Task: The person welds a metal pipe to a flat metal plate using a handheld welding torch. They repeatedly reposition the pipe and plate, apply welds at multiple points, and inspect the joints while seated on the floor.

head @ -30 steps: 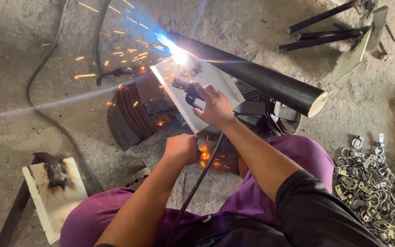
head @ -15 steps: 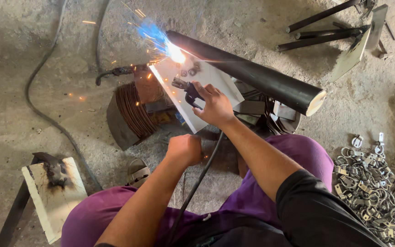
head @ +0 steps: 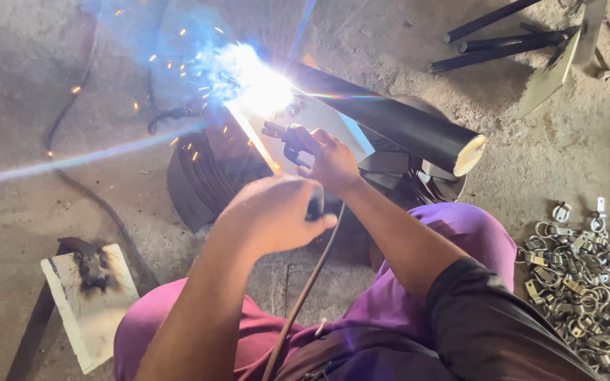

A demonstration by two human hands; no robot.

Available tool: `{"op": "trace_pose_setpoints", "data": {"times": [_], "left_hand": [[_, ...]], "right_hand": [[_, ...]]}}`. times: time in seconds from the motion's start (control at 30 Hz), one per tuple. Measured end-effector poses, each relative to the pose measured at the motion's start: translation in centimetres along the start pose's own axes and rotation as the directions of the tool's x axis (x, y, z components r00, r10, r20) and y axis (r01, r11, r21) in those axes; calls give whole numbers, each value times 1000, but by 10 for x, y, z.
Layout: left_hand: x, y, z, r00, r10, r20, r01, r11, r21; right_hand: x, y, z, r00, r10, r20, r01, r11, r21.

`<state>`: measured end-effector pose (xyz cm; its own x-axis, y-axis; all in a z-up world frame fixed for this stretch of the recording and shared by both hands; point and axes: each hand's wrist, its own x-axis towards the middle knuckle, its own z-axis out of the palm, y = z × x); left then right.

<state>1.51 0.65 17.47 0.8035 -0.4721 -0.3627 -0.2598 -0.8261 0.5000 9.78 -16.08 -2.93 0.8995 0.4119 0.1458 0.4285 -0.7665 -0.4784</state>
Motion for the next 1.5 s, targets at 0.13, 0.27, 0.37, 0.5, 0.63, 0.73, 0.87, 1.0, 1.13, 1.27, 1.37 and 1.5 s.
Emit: {"op": "trace_pose_setpoints", "data": {"times": [0.13,0.27,0.37,0.5,0.63,0.73,0.87,1.0,1.13,1.27,1.37,1.5], "left_hand": [[-3,14,-17,889,24,-458,-81,991,-104],[7,33,-16,569,185,-801,-324,946,-12],[17,52,-9,636,195,-747,-368,927,-71],[43,76,6,512,348,-785,-411,902,132],[58,78,19,512,282,-812,-352,931,101],[55,58,10,437,295,-850,-342,928,146],[20,22,-18,493,330,-805,-404,906,125],[-9,10,-28,517,366,-774,-395,904,164],[-20,10,-29,568,313,-761,-373,922,101],[-24,13,-27,599,300,-742,-308,942,132],[-25,11,-24,605,296,-739,-277,949,153],[-26,3,-27,597,349,-722,-306,931,198]], "right_hand": [[1,9,-2,996,-84,-32,89,976,200],[-1,11,7,992,-110,-67,112,993,27],[-13,16,8,986,-140,-94,144,989,28],[-17,27,-1,982,-145,-117,151,988,38],[-15,39,-8,979,-147,-138,156,986,58],[-12,49,-14,972,-91,-218,122,984,133],[-4,52,-18,863,396,-314,-113,757,644],[15,52,-26,715,691,107,-279,141,950],[33,33,-18,699,714,35,-216,165,962],[49,13,0,722,687,79,-285,191,939],[56,8,16,739,674,14,-292,301,908],[59,6,34,776,604,-179,-236,543,806]]}}
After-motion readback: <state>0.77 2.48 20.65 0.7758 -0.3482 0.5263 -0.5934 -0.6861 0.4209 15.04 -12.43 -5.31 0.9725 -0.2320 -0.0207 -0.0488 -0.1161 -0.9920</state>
